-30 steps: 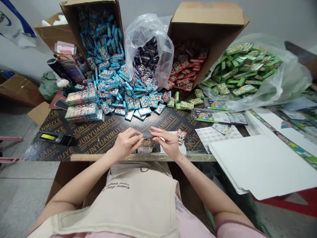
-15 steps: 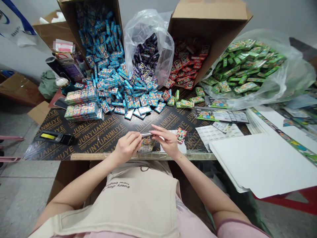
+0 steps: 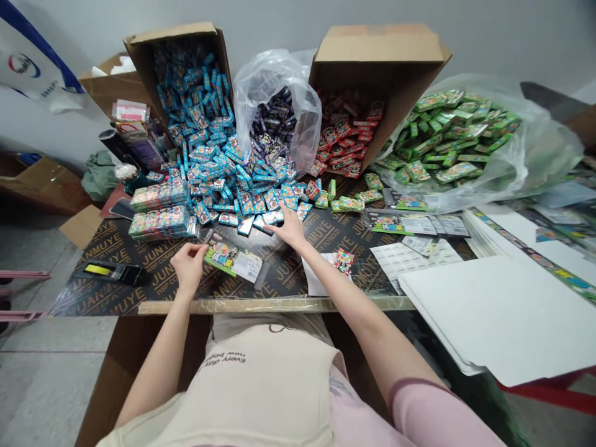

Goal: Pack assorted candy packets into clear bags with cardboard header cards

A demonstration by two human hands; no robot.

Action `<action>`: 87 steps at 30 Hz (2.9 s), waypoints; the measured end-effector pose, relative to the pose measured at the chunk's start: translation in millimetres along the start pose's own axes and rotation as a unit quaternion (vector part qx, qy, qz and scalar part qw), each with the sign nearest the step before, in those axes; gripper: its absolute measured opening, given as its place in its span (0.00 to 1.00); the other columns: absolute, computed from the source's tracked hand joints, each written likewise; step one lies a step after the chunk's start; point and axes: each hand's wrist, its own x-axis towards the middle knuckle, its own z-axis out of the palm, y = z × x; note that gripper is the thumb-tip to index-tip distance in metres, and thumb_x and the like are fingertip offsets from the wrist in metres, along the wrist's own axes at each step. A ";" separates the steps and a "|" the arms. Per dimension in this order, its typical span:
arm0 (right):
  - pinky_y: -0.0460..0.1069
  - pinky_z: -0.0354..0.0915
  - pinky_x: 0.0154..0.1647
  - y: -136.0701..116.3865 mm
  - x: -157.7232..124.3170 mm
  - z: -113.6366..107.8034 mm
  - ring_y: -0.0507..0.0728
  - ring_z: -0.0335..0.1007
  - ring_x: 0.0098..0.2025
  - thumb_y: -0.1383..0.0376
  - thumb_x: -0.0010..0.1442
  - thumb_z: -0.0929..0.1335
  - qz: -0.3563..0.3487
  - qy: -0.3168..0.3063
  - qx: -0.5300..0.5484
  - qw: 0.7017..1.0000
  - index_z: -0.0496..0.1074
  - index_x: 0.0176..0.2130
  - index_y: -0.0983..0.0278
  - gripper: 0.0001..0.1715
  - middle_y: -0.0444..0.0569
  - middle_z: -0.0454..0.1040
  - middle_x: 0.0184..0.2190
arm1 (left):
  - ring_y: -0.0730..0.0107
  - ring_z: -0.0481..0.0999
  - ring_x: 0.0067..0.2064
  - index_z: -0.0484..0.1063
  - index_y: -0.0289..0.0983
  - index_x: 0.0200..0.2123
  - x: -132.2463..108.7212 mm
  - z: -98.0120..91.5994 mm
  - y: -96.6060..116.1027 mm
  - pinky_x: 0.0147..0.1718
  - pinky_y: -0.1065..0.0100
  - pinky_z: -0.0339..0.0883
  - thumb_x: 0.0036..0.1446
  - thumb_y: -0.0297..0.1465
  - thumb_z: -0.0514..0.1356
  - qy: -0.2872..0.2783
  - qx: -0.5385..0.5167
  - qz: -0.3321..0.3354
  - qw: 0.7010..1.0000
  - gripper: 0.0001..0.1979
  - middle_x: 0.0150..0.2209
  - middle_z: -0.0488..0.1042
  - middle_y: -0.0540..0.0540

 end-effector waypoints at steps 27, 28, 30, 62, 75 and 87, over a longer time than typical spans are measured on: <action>0.62 0.50 0.61 -24.7 -97.0 -44.9 0.66 0.65 0.54 0.55 0.45 0.72 -0.233 -0.084 0.046 0.968 0.64 0.57 0.59 0.40 0.54 0.71 0.50 | 0.62 0.76 0.39 0.76 0.35 0.44 -23.0 62.6 20.9 0.39 0.63 0.68 0.51 0.41 0.62 -0.379 -0.174 -0.043 0.908 0.21 0.40 0.78 0.41; 0.62 0.49 0.60 -19.7 -97.7 -43.2 0.66 0.66 0.52 0.54 0.44 0.73 -0.226 -0.064 0.029 0.972 0.65 0.56 0.60 0.40 0.54 0.71 0.49 | 0.56 0.74 0.48 0.72 0.37 0.51 -21.4 57.3 13.9 0.47 0.56 0.66 0.50 0.39 0.63 -0.404 -0.114 0.027 0.907 0.25 0.49 0.76 0.38; 0.62 0.48 0.60 -9.8 -99.8 -39.2 0.65 0.68 0.49 0.53 0.44 0.73 -0.217 -0.042 -0.001 0.975 0.65 0.55 0.61 0.41 0.54 0.73 0.47 | 0.46 0.62 0.62 0.64 0.41 0.60 -19.3 49.0 1.2 0.59 0.43 0.52 0.43 0.33 0.67 -0.453 0.022 0.150 0.878 0.37 0.61 0.64 0.36; 0.65 0.47 0.61 1.2 -89.6 -25.5 0.63 0.68 0.48 0.54 0.39 0.74 -0.236 -0.181 0.097 0.950 0.64 0.48 0.61 0.38 0.51 0.73 0.44 | 0.51 0.69 0.54 0.37 0.42 0.69 -18.1 59.8 -3.6 0.56 0.52 0.60 0.36 0.31 0.70 -0.434 0.029 0.127 0.892 0.61 0.54 0.69 0.40; 0.66 0.45 0.61 -1.0 -94.6 -16.3 0.65 0.67 0.54 0.46 0.54 0.70 -0.265 -0.081 0.092 0.957 0.47 0.66 0.59 0.51 0.56 0.74 0.50 | 0.52 0.70 0.54 0.42 0.39 0.68 -1.7 58.5 4.3 0.55 0.52 0.61 0.39 0.33 0.69 -0.393 0.014 0.110 0.913 0.57 0.54 0.69 0.38; 0.72 0.47 0.59 -63.9 180.2 2.0 0.76 0.42 0.67 0.53 0.44 0.74 -0.095 -0.015 -0.003 0.995 0.47 0.68 0.60 0.61 0.62 0.48 0.67 | 0.44 0.65 0.57 0.55 0.38 0.64 -26.8 77.6 -10.0 0.60 0.45 0.54 0.36 0.32 0.70 -0.404 0.128 0.155 0.893 0.50 0.54 0.67 0.36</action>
